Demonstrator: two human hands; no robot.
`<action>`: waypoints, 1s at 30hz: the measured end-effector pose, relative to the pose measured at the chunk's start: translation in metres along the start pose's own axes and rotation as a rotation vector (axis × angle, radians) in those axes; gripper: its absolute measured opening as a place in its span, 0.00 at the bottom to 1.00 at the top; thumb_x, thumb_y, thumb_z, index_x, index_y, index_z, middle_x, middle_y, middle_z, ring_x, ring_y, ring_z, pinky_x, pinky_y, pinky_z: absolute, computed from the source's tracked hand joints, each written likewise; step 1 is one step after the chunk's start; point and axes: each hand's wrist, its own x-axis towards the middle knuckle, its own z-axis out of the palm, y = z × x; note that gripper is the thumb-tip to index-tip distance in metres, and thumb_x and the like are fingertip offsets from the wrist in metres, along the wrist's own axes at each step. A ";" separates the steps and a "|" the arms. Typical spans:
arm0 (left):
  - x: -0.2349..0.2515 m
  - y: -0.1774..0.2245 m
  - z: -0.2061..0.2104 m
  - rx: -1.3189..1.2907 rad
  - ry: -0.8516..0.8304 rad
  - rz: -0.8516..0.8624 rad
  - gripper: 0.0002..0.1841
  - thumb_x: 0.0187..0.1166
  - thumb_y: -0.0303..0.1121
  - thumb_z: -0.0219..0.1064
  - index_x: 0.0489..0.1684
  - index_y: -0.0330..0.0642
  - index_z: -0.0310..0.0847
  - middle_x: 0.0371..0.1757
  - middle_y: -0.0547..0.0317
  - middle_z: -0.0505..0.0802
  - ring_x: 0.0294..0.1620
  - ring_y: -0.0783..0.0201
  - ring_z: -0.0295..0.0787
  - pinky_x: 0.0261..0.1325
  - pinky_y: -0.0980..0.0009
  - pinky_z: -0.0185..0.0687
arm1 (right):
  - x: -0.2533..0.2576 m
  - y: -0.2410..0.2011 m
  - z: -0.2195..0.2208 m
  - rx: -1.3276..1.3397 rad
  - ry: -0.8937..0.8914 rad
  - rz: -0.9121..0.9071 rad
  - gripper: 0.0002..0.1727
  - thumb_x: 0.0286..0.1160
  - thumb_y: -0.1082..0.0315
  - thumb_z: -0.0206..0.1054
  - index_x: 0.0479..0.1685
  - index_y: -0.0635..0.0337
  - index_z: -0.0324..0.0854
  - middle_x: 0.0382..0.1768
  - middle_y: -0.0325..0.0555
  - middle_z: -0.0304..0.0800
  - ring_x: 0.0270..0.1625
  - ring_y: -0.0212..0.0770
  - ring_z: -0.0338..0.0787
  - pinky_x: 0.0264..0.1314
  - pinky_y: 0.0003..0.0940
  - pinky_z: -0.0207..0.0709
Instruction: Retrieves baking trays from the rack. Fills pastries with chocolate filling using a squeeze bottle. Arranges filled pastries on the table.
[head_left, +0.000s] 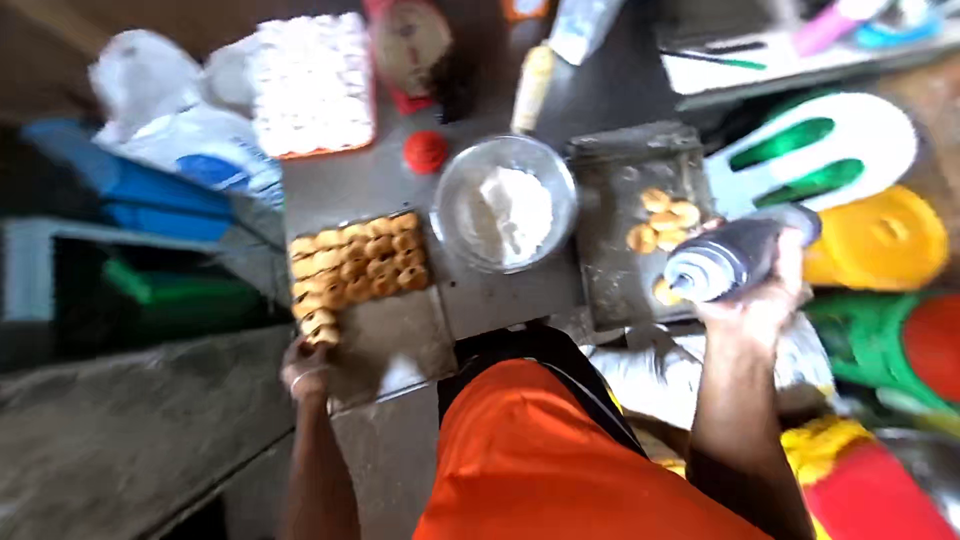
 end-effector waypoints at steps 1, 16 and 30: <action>-0.009 0.007 -0.001 0.004 0.048 -0.010 0.30 0.67 0.32 0.80 0.72 0.39 0.80 0.66 0.43 0.89 0.67 0.52 0.87 0.73 0.51 0.80 | 0.004 -0.012 -0.008 0.031 0.040 -0.019 0.29 0.86 0.40 0.46 0.64 0.54 0.75 0.59 0.54 0.87 0.63 0.52 0.88 0.65 0.56 0.83; -0.244 0.360 0.323 0.515 -0.929 1.319 0.18 0.83 0.37 0.61 0.68 0.53 0.86 0.73 0.57 0.88 0.79 0.50 0.77 0.79 0.48 0.73 | 0.053 -0.137 -0.150 -0.036 0.283 -0.421 0.28 0.89 0.42 0.43 0.64 0.53 0.75 0.56 0.50 0.87 0.61 0.47 0.88 0.66 0.51 0.83; -0.395 0.491 0.494 1.033 -1.075 1.290 0.27 0.77 0.31 0.68 0.79 0.38 0.74 0.77 0.36 0.80 0.77 0.34 0.75 0.75 0.39 0.74 | 0.041 -0.182 -0.218 -0.076 0.386 -0.394 0.31 0.84 0.37 0.49 0.68 0.54 0.73 0.61 0.51 0.86 0.64 0.49 0.87 0.69 0.52 0.81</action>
